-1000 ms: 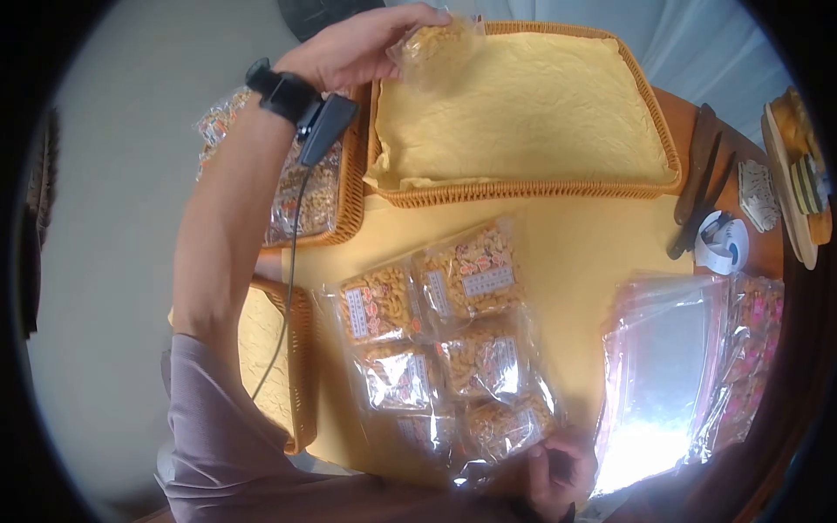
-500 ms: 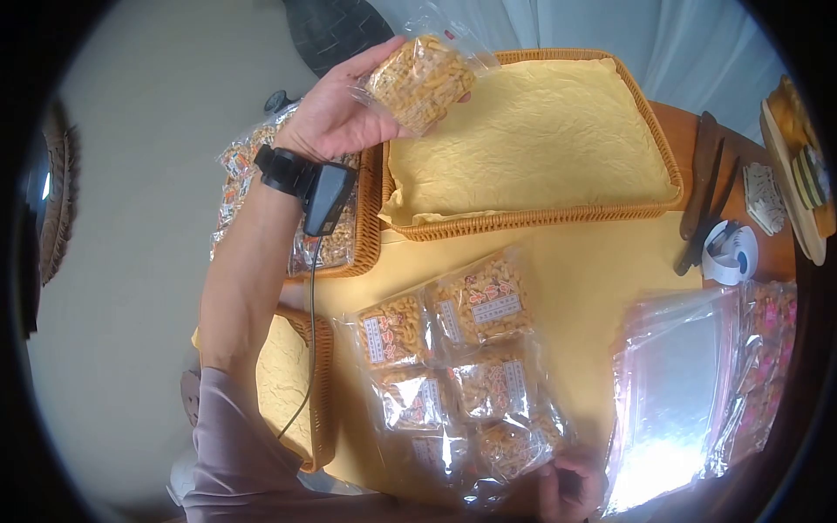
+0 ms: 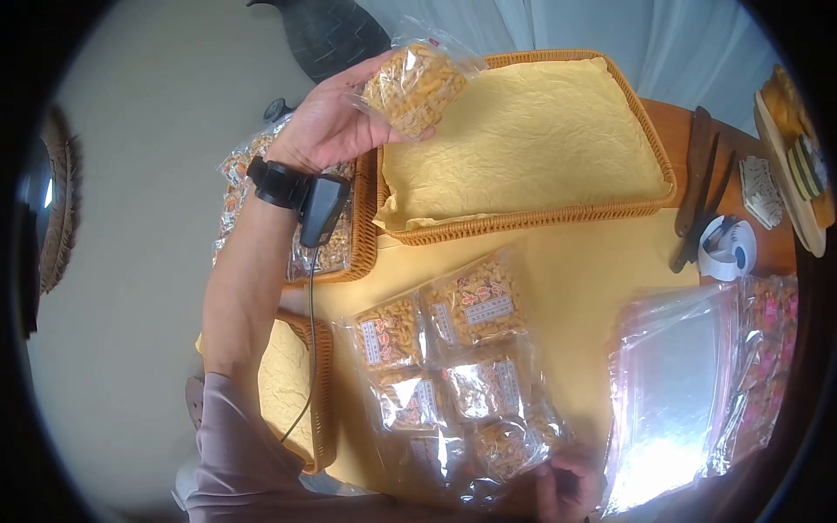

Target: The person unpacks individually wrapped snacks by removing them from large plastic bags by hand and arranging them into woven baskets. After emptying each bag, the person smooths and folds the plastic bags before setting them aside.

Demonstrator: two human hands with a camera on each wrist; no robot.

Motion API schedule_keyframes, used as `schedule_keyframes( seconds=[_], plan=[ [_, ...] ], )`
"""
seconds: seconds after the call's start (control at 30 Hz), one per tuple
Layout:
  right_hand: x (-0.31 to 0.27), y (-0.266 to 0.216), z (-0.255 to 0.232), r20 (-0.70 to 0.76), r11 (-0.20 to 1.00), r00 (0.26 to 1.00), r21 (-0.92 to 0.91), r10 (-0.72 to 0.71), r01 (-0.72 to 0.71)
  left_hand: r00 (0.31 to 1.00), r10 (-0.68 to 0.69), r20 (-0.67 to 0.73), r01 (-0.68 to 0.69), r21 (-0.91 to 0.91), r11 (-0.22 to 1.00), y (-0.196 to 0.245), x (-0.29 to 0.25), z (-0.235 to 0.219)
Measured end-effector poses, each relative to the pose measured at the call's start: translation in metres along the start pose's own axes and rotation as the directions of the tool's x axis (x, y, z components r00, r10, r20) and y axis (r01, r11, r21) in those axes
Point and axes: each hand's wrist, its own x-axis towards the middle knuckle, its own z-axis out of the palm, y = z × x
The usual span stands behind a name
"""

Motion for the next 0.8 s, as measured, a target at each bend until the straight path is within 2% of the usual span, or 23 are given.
schedule_keyframes(
  seconds=[0.13,0.23,0.33,0.4,0.43,0.5,0.53,0.6,0.63,0.7,0.73,0.8],
  plan=[
    [-0.001,0.001,0.0,-0.003,1.0,1.0,-0.021,-0.01,0.01,0.999,0.0,0.039,0.0,-0.014,1.0,-0.002,0.0,-0.002],
    [0.0,0.0,0.0,-0.001,1.0,1.0,-0.019,-0.012,0.012,1.0,0.004,-0.002,-0.004,-0.031,1.0,-0.003,-0.007,0.007],
    [-0.001,0.003,-0.001,-0.002,1.0,1.0,-0.003,0.002,-0.002,0.999,0.034,-0.038,-0.032,0.043,0.999,-0.004,-0.011,0.014],
    [-0.001,0.003,-0.001,-0.001,1.0,1.0,-0.016,-0.011,0.011,0.987,0.068,-0.148,-0.044,0.161,0.986,-0.004,-0.013,0.021],
    [-0.001,0.003,-0.001,0.003,0.999,1.0,-0.028,-0.023,0.023,0.987,0.068,-0.147,-0.044,0.161,0.986,-0.004,-0.013,0.018],
    [-0.002,0.003,0.0,-0.006,1.0,1.0,-0.016,-0.012,0.012,0.97,0.114,-0.214,-0.006,0.448,0.894,-0.007,-0.013,0.009],
    [-0.002,0.003,0.001,-0.013,1.0,1.0,-0.003,-0.001,0.001,0.97,0.113,-0.214,-0.005,0.448,0.894,-0.011,-0.013,0.01],
    [-0.003,0.004,0.002,-0.016,1.0,1.0,0.024,0.011,-0.011,0.941,0.249,-0.228,-0.139,0.411,0.901,-0.018,-0.011,0.015],
    [-0.004,0.005,0.002,-0.018,0.999,1.0,0.05,0.023,-0.022,0.942,0.248,-0.228,-0.138,0.411,0.901,-0.021,-0.009,0.011],
    [-0.004,0.005,0.001,-0.012,0.999,1.0,0.046,0.017,-0.016,0.895,0.432,-0.114,-0.275,0.62,0.734,-0.021,-0.007,0.01],
    [-0.003,0.006,0.001,-0.007,0.999,1.0,0.042,0.009,-0.009,0.894,0.432,-0.114,-0.276,0.62,0.734,-0.017,-0.011,0.014],
    [0.0,0.003,0.0,0.007,1.0,1.0,0.029,-0.011,0.01,0.909,0.29,-0.298,-0.017,0.669,0.743,-0.008,-0.021,0.027]
  ],
)
